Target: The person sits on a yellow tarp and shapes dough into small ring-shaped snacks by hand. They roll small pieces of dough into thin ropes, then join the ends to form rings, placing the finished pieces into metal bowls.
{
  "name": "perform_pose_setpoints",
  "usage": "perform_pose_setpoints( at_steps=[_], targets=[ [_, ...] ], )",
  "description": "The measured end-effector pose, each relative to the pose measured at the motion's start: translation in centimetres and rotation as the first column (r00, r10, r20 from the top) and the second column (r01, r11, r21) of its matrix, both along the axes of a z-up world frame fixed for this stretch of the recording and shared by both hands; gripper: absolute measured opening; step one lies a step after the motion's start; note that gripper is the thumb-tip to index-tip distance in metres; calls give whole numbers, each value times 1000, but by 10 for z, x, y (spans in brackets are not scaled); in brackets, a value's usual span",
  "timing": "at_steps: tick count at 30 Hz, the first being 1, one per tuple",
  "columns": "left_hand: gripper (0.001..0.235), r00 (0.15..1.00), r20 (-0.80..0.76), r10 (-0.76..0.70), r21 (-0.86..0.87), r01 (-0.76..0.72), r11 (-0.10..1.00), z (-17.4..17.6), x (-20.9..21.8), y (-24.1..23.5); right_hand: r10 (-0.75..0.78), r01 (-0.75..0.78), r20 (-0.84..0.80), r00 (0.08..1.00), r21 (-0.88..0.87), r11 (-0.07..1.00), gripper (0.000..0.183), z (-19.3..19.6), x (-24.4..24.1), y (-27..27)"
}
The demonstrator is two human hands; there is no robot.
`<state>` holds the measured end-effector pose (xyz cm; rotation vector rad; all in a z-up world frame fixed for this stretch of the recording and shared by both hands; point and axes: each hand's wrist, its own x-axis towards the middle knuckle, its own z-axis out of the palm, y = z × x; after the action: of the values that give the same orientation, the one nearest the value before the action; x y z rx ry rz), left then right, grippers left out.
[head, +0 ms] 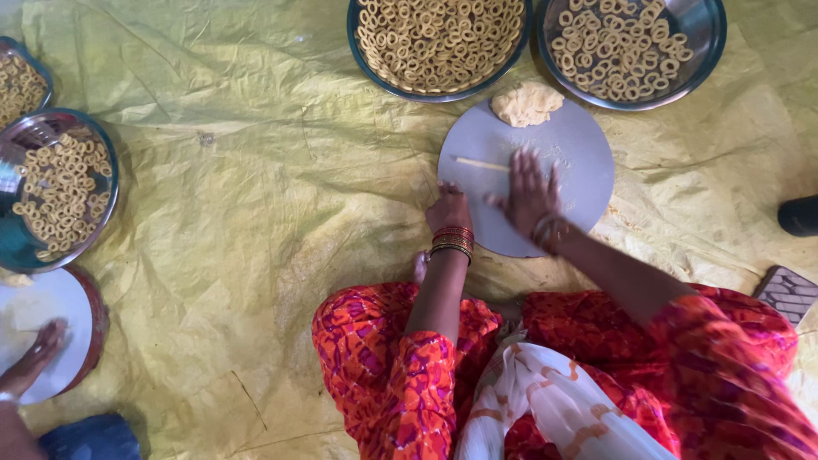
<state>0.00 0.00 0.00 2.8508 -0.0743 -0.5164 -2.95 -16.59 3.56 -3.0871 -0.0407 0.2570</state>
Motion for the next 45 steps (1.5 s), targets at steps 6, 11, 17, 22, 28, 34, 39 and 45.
perform_pose_setpoints(
  at_steps=[6, 11, 17, 22, 28, 34, 39, 45],
  targets=[
    [48, 1000, 19, 23, -22, -22, 1000, -3, 5, 1, -187, 184, 83, 979, 43, 982, 103, 10, 34, -13],
    [41, 1000, -4, 10, 13, -10, 1000, -21, 4, -3, 71, -71, 12, 997, 1, 998, 108, -9, -54, 10],
    [30, 966, 257, -20, 35, 12, 999, -44, 6, -10, -60, 57, 107, 992, 35, 998, 103, -7, -13, -13],
    [29, 999, -51, -13, 73, 17, 997, -33, 11, -5, -234, 227, 95, 968, 73, 971, 106, 4, 29, -27],
    [34, 997, 70, -14, 61, 9, 998, -37, 5, -1, 41, -47, -150, 988, -34, 998, 104, 10, -51, 1],
    [33, 993, 113, 25, 67, -33, 997, -34, 6, -7, -76, 69, -153, 985, -53, 996, 97, 17, -19, -14],
    [38, 999, -36, 10, 82, -7, 997, -11, 9, -3, -276, 274, 29, 961, 56, 960, 95, 22, 19, -40],
    [34, 985, 169, -22, 99, 5, 995, -21, 3, -2, 97, -110, -182, 978, -59, 992, 104, 10, -65, -22]
  ],
)
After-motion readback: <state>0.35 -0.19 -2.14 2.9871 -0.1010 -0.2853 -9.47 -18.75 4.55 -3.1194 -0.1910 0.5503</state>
